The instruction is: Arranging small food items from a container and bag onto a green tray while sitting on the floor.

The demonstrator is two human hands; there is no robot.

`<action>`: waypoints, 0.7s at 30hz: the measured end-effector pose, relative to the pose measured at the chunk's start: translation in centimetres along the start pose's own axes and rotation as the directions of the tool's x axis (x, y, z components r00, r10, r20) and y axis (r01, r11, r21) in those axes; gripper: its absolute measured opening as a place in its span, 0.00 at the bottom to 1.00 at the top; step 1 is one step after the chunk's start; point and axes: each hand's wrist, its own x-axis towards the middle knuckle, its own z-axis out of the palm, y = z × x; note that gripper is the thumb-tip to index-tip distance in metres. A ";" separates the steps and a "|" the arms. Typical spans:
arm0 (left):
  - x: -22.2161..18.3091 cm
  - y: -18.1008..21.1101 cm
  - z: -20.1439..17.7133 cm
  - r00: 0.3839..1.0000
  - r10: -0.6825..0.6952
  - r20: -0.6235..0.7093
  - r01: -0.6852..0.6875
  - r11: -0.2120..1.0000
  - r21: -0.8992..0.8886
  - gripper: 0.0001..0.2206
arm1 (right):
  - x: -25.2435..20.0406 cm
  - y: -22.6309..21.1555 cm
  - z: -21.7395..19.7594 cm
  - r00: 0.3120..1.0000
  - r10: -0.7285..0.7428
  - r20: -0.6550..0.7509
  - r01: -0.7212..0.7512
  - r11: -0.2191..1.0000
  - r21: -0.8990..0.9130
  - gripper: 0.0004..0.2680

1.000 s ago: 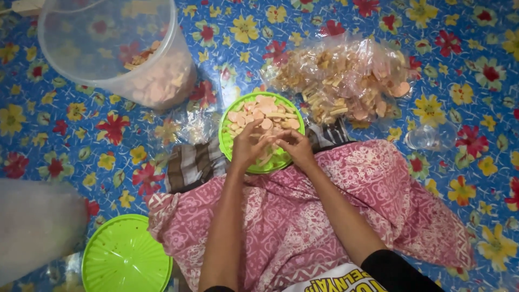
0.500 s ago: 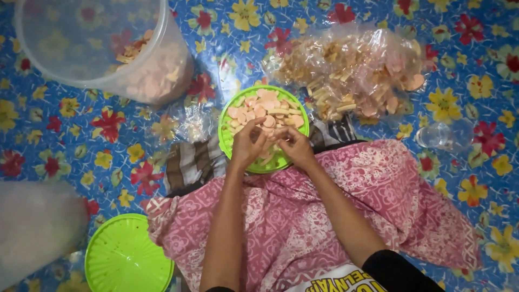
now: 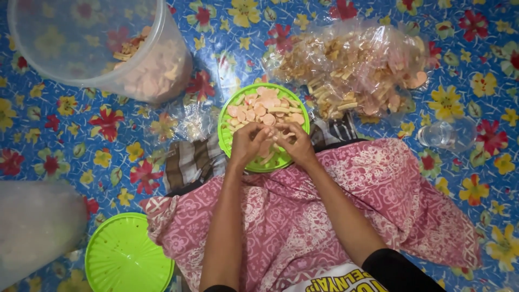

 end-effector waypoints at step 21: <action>-0.8 -0.9 0.1 0.998 0.004 -0.064 0.007 0.986 0.165 0.05 | -1.8 2.1 -0.2 0.997 -0.058 0.052 0.062 0.994 -0.092 0.05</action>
